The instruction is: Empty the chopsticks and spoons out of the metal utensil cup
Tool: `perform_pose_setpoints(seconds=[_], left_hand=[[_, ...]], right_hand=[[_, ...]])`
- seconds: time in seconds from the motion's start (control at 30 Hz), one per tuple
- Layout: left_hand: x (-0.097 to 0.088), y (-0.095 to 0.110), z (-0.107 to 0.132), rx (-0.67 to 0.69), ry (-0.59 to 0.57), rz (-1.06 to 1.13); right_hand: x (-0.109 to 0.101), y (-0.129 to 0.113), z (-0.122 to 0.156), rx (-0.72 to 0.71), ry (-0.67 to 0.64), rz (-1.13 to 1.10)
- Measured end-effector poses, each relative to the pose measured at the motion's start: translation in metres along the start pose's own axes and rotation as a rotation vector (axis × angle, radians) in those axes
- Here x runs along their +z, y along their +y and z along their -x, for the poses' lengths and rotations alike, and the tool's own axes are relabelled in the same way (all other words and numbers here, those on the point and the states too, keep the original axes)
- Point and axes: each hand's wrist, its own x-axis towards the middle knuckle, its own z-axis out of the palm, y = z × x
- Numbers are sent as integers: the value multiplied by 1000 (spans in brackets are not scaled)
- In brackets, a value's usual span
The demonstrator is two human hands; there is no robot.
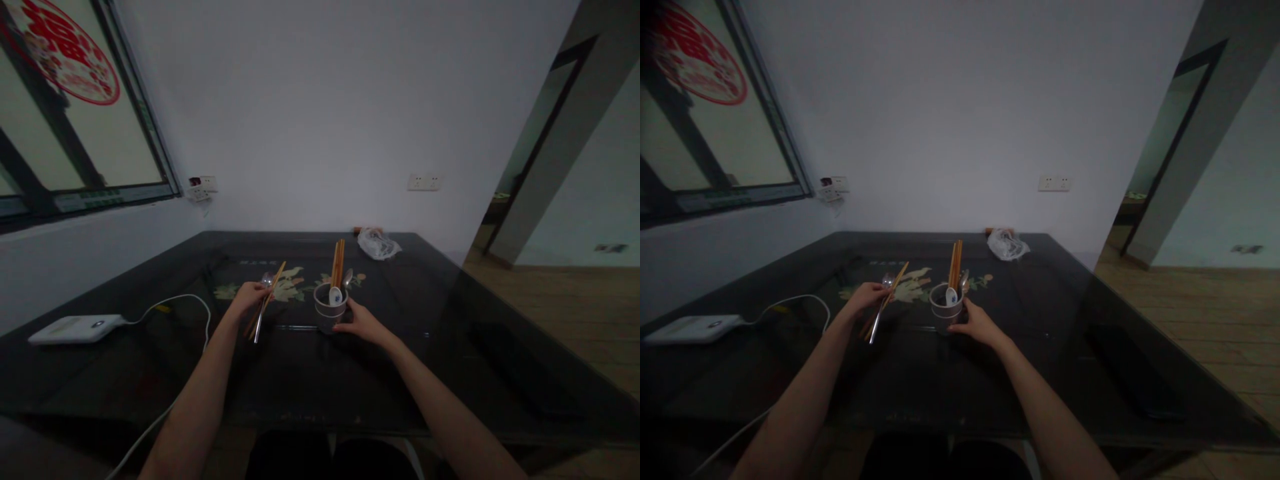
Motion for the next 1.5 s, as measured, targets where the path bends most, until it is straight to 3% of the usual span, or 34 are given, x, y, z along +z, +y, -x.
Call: perform_pose_setpoints(seconds=[0.33, 0.77, 1.07, 1.27, 1.5], left_hand=[[6, -32, -22, -31, 52, -214], [8, -31, -21, -31, 129, -398], [-5, -31, -23, -9, 195, -471], [-7, -26, -20, 83, 172, -543], [6, -31, -16, 124, 116, -636]], right_hand=[[-2, -2, 0, 0, -25, 23], [0, -1, 0, -8, -15, 8], [-1, 2, -1, -15, -33, 1], [-2, -2, 0, 3, -32, 30], [0, -1, -1, -4, -38, -15]])
